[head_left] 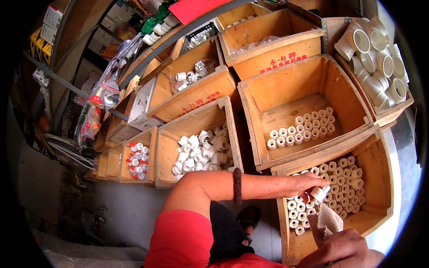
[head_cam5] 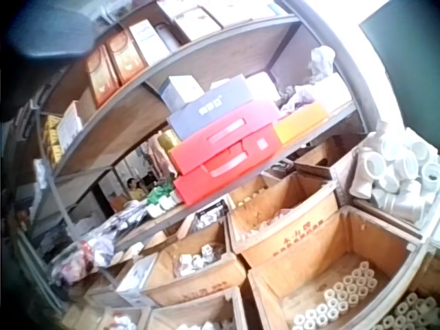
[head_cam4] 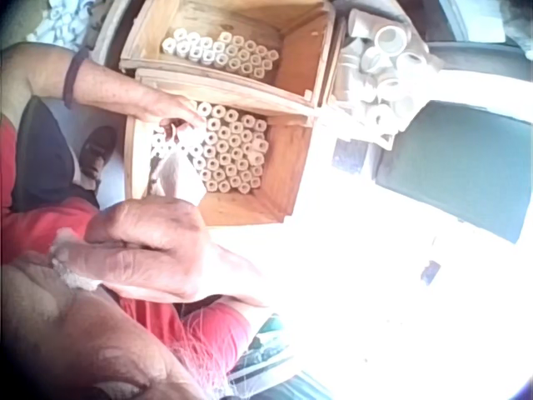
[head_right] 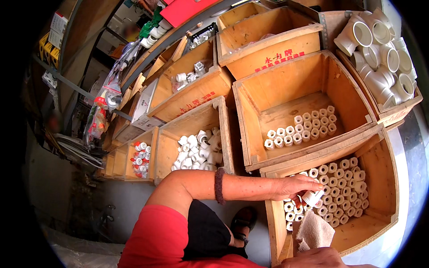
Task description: The person repeatedly picks up small white plastic pipe fittings from a wooden crate and wipes them with a cloth. They rotate each fitting to clean all sides and then place it back into the crate.
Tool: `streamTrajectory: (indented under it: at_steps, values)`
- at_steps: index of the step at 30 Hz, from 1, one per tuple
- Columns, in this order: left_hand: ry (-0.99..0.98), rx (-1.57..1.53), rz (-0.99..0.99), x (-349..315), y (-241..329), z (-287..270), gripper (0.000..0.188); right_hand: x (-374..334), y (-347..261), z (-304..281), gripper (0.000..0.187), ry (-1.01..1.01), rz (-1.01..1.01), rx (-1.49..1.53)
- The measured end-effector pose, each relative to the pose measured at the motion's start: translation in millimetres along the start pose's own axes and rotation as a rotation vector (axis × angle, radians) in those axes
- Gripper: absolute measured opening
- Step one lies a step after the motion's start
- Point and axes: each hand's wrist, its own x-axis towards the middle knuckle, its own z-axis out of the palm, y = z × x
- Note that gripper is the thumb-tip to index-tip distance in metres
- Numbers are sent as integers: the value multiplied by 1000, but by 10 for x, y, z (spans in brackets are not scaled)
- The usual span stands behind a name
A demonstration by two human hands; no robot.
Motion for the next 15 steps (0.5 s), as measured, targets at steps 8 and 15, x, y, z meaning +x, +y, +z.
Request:
streamTrajectory:
  at_steps: [8, 15]
  values:
    - [2, 31, -11, -44, 16, 26, 37, -24, -10, 28, 25, -9, -26, -65]
    - [-63, 87, -51, -124, 129, 54, 43, -74, 8, 30, 26, -104, 44, -280]
